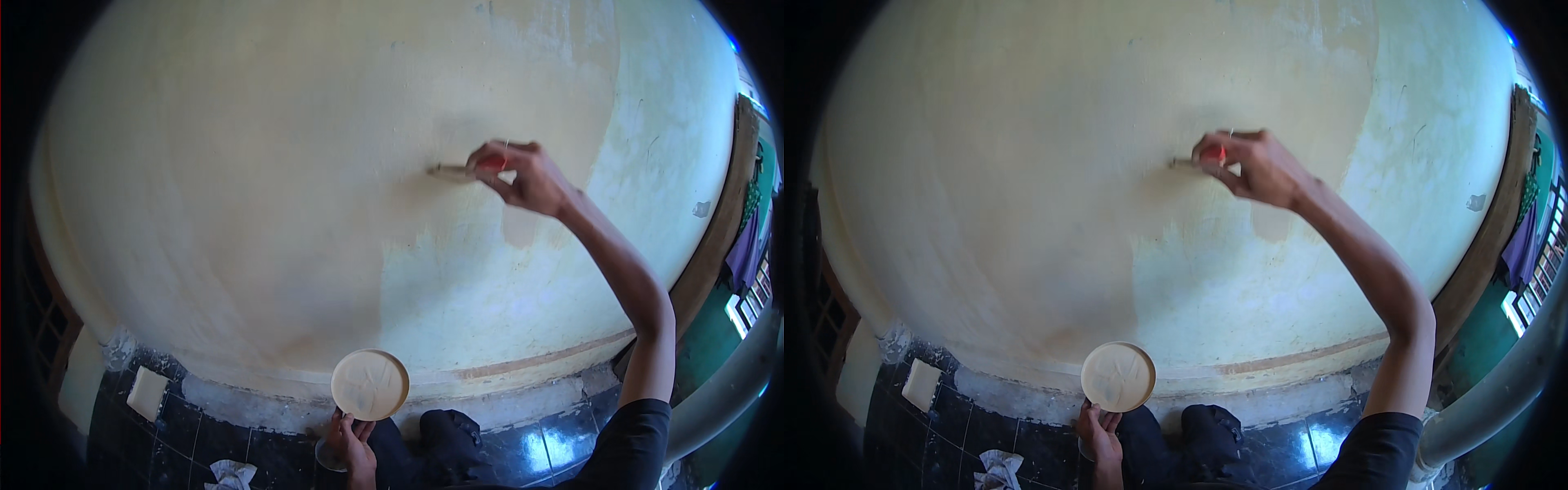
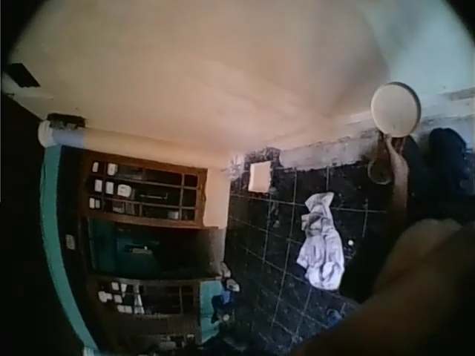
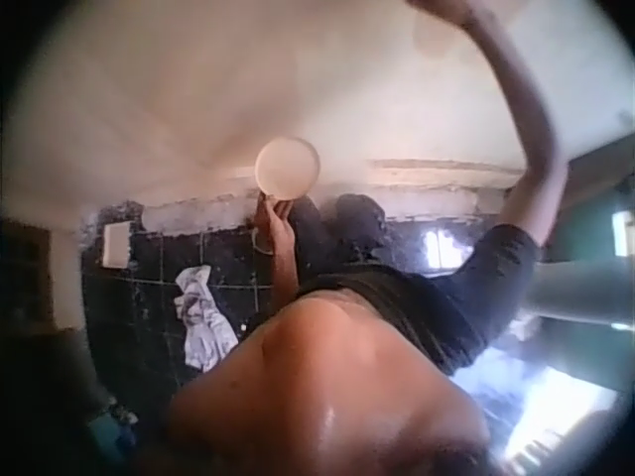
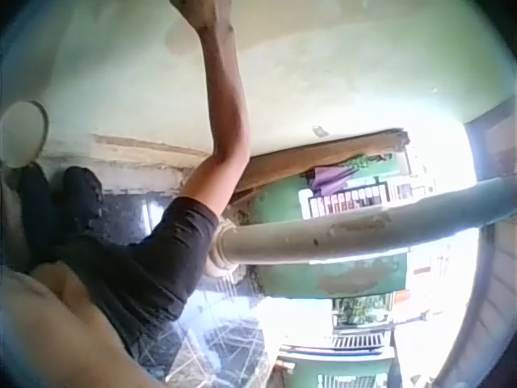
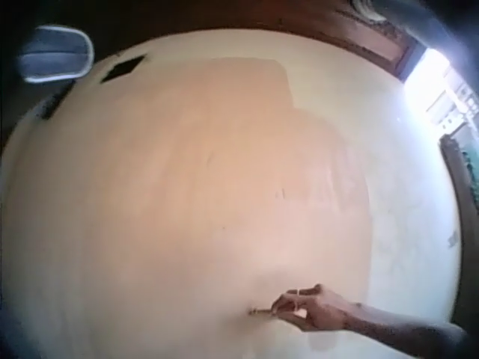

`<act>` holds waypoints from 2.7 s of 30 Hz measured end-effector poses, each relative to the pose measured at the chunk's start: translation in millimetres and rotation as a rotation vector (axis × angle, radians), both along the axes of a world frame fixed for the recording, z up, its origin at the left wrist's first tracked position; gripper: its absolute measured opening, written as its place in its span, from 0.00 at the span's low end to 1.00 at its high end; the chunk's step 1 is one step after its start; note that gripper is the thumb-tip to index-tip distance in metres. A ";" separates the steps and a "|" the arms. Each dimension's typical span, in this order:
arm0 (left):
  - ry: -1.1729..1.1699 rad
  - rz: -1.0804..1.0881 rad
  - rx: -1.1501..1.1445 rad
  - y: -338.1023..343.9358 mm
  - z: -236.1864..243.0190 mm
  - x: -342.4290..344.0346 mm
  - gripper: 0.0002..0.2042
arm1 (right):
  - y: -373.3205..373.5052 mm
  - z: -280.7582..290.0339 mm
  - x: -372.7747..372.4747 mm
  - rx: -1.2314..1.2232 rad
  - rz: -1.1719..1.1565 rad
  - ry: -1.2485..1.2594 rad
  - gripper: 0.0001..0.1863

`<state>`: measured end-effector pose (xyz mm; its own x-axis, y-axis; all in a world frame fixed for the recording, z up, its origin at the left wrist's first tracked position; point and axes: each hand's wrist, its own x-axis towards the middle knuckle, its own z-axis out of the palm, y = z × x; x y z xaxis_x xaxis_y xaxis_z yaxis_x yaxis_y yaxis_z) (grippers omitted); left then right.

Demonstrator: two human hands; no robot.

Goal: Painting a wall using a brush and a small container of paint.

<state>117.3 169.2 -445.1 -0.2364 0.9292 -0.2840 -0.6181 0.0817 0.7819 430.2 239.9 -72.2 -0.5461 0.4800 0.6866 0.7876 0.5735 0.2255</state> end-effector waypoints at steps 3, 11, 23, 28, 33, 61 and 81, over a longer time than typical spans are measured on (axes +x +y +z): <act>-0.004 -0.055 0.058 3.9 -5.7 4.7 0.22 | 1.0 74.5 -5.8 0.365 -0.135 -0.070 0.08; 0.031 -0.017 -0.006 -6.8 -6.8 5.2 0.20 | 16.4 -56.4 -9.2 0.248 -0.084 -0.529 0.09; 0.025 0.019 -0.034 -4.4 -6.4 6.8 0.20 | 14.9 -16.1 -16.5 0.253 0.107 0.297 0.07; 0.031 0.000 -0.012 -4.9 -3.2 5.1 0.21 | 6.4 -21.3 -6.4 0.020 0.050 0.488 0.06; 0.033 0.028 0.009 -5.6 2.9 0.6 0.20 | 0.2 -37.3 -1.2 0.112 -0.056 0.167 0.08; 0.002 0.032 0.024 -2.8 -7.1 3.5 0.21 | 45.2 23.1 -37.7 0.122 0.011 -0.101 0.09; 0.057 0.122 -0.035 3.5 8.7 -0.3 0.25 | 106.5 157.7 -66.3 0.533 0.417 0.243 0.18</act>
<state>116.9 172.8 -436.4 -0.3638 0.8823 -0.2987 -0.5798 0.0365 0.8140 363.9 346.4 85.6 -0.4126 -0.1696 0.8950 0.5906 0.6981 0.4047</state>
